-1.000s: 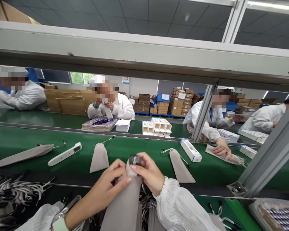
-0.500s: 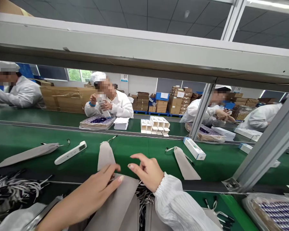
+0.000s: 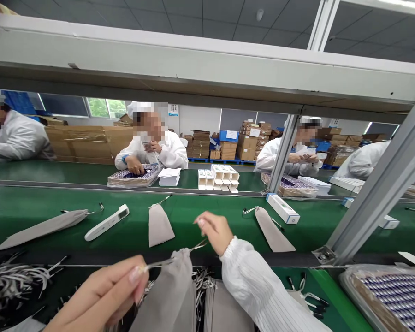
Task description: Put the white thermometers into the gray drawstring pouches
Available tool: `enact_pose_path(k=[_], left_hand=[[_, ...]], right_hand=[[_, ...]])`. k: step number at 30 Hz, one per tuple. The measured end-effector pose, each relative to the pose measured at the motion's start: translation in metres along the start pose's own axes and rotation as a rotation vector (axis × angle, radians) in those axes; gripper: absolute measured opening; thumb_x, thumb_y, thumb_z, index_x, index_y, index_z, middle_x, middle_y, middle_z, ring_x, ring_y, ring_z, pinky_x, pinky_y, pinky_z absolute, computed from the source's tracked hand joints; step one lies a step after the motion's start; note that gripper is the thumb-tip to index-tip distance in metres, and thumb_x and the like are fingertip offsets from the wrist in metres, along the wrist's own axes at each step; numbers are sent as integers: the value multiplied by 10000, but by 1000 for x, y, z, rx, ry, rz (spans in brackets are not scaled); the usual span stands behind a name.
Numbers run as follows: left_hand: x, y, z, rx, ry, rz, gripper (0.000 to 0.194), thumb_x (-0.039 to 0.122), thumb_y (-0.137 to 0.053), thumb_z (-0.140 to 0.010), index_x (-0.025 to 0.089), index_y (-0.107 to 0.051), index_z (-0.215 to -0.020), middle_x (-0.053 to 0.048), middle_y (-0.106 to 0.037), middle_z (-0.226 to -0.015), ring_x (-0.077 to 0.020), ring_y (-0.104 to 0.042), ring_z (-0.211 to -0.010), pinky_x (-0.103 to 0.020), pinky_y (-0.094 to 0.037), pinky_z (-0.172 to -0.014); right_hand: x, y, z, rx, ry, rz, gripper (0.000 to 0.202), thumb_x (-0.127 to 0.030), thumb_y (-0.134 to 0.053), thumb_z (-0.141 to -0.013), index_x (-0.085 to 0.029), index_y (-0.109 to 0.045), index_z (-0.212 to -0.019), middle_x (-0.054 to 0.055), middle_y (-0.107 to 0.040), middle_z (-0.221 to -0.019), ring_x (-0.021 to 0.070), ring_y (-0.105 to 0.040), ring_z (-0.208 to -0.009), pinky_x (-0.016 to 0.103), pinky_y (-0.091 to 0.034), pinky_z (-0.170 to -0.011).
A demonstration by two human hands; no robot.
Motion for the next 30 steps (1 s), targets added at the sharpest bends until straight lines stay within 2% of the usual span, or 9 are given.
enact_pose_path(k=[3, 6, 9, 12, 14, 18, 24, 27, 30], left_hand=[[0, 0, -4, 20, -65, 92, 340, 431, -266, -853, 197, -438, -677, 41, -299, -543, -89, -293, -481, -175, -281, -437], [9, -2, -5, -72, -158, 6, 320, 384, -265, -865, 197, -464, -699, 21, -400, -603, -100, -387, -549, -174, -350, -510], [17, -7, -8, -157, -292, -235, 267, 345, -304, -856, 211, -520, -774, -8, -508, -767, -138, -474, -736, -197, -397, -671], [2, -14, -19, -165, -274, -550, 238, 298, -327, -848, 225, -508, -986, -37, -512, -976, -186, -458, -926, -270, -387, -797], [-19, -24, -26, -252, -220, -771, 245, 249, -373, -830, 202, -510, -1028, -64, -511, -1011, -222, -463, -952, -340, -385, -822], [-49, -40, -32, -361, -204, -1016, 263, 109, -409, -786, 157, -535, -1012, -99, -541, -987, -253, -496, -937, -392, -403, -801], [-39, -43, -29, -360, -200, -1127, 423, -98, -335, -635, 113, -566, -920, -110, -569, -920, -241, -522, -877, -367, -425, -762], [-32, -44, -29, -353, -204, -1158, 427, -116, -342, -574, 100, -561, -871, -120, -572, -919, -262, -524, -871, -375, -438, -717], [-34, -46, -30, -312, -210, -1156, 327, -77, -392, -622, 100, -542, -852, -121, -583, -876, -267, -541, -822, -368, -445, -663]], right_hand=[[-26, -42, 16, -503, 69, -406, 537, -557, -546, -598, -167, -560, -967, 14, -568, -802, 116, -513, -623, 221, -413, -556], [-41, -71, 29, -652, 83, -578, 360, -376, -683, -507, -163, -605, -786, -7, -580, -740, 137, -548, -691, 228, -441, -617], [-23, -64, 18, -347, -39, -576, 183, -269, -664, -540, -152, -591, -659, -12, -588, -642, 135, -554, -620, 241, -453, -586], [20, -15, -2, 304, -171, -394, 264, -270, -653, -528, -137, -586, -746, 36, -623, -732, 176, -574, -680, 293, -459, -648], [48, 20, -9, 576, -276, -141, 330, -326, -613, -560, -123, -577, -818, 84, -622, -844, 221, -572, -801, 320, -447, -708], [95, 50, -13, 409, -524, 460, 413, -325, -525, -637, -164, -505, -1017, 80, -584, -989, 230, -526, -941, 305, -409, -774], [148, 33, 3, 72, -768, 678, 374, -400, -473, -695, -115, -540, -928, 119, -610, -829, 228, -579, -769, 283, -423, -611], [156, 33, 9, 7, -834, 791, 371, -418, -476, -701, -98, -578, -859, 162, -595, -836, 270, -557, -822, 334, -410, -646], [144, 39, 7, 20, -827, 926, 449, -400, -500, -697, -108, -518, -1037, 213, -511, -1028, 342, -465, -969, 430, -365, -713]])
Point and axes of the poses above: each hand's wrist, its own z-axis away from the middle knuckle, its own y-axis out of the back of the hand, x = y × z, the point moved 3 cm from there along -z, towards the middle knuckle
